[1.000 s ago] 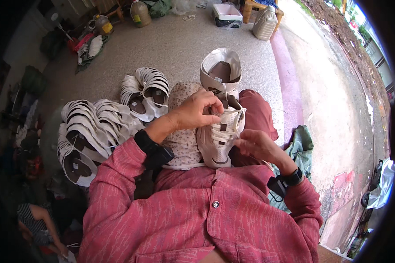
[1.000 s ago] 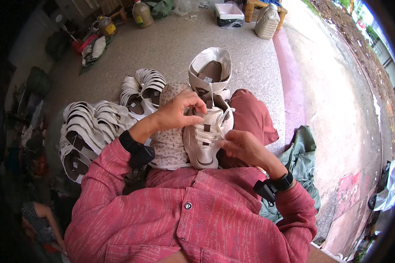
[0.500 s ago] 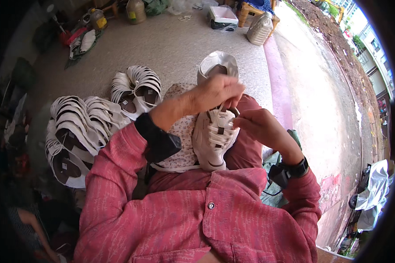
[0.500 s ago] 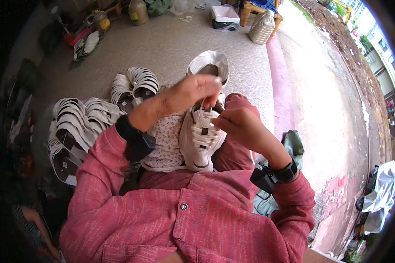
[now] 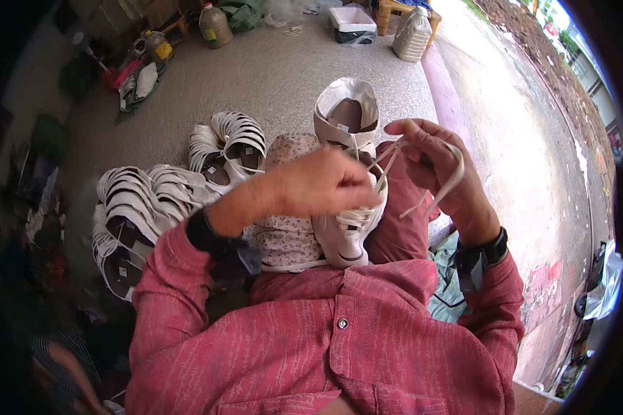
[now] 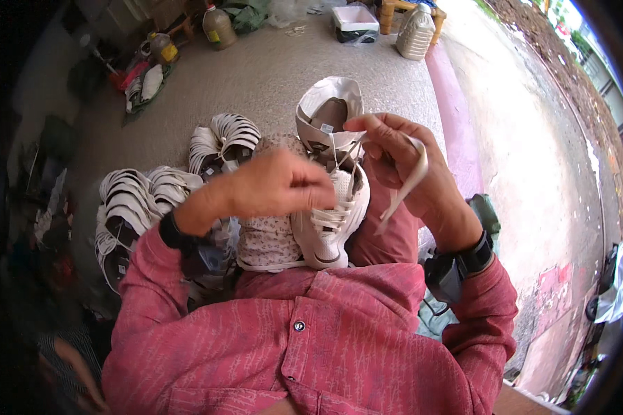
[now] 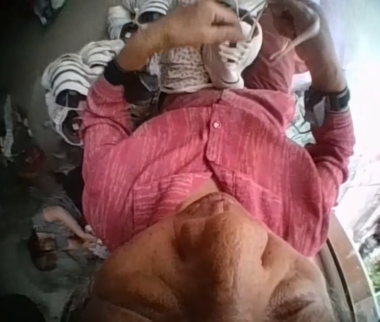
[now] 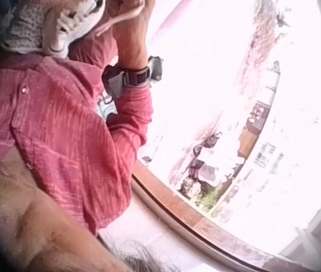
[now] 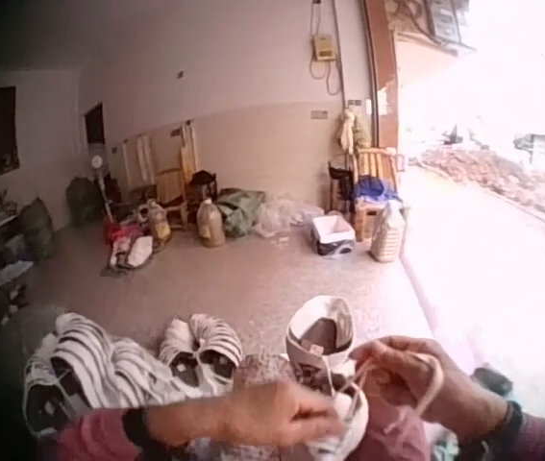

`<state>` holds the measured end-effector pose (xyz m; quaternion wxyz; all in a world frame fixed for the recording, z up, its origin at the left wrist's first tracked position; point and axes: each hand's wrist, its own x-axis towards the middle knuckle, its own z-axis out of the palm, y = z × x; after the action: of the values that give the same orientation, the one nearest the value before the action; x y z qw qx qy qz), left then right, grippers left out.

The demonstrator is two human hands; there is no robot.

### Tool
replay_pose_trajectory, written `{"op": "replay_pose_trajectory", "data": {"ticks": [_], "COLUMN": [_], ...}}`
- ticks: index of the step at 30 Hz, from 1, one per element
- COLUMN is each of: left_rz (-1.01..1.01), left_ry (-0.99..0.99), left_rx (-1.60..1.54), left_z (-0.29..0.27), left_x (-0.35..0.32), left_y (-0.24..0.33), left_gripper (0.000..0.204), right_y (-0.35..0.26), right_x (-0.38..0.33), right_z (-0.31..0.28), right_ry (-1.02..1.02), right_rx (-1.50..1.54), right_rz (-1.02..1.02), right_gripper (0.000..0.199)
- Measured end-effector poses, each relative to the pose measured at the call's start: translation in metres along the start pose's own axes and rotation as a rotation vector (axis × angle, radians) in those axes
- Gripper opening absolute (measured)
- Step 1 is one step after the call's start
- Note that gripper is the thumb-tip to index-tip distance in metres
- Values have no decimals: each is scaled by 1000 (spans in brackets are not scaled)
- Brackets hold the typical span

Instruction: The recorder is lacing a white sneaker while sitting on the floor in a workspace filled with shoe components.

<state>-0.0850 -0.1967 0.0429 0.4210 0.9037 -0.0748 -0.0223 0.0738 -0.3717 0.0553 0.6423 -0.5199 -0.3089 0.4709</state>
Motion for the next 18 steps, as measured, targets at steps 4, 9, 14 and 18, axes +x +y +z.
{"op": "replay_pose_trajectory", "data": {"ticks": [4,9,14,18], "left_rz": [-244,-29,191,73], "left_ry": [40,-33,-199,287], "left_rx": [-155,-259,-335,-946], "left_z": [54,91,71,33], "left_x": [-10,4,-14,-55], "left_y": [-22,-29,-19,-48], "left_gripper": [38,35,25,23], "right_y": [4,4,33,74], "right_x": [-4,-18,-31,-58], "right_z": [-2,-14,-70,-115], "right_ry": [114,74,315,424], "right_rx": [84,100,-403,-226], "right_rz": [-62,-31,-145,-166], "right_gripper": [32,32,32,30]}}
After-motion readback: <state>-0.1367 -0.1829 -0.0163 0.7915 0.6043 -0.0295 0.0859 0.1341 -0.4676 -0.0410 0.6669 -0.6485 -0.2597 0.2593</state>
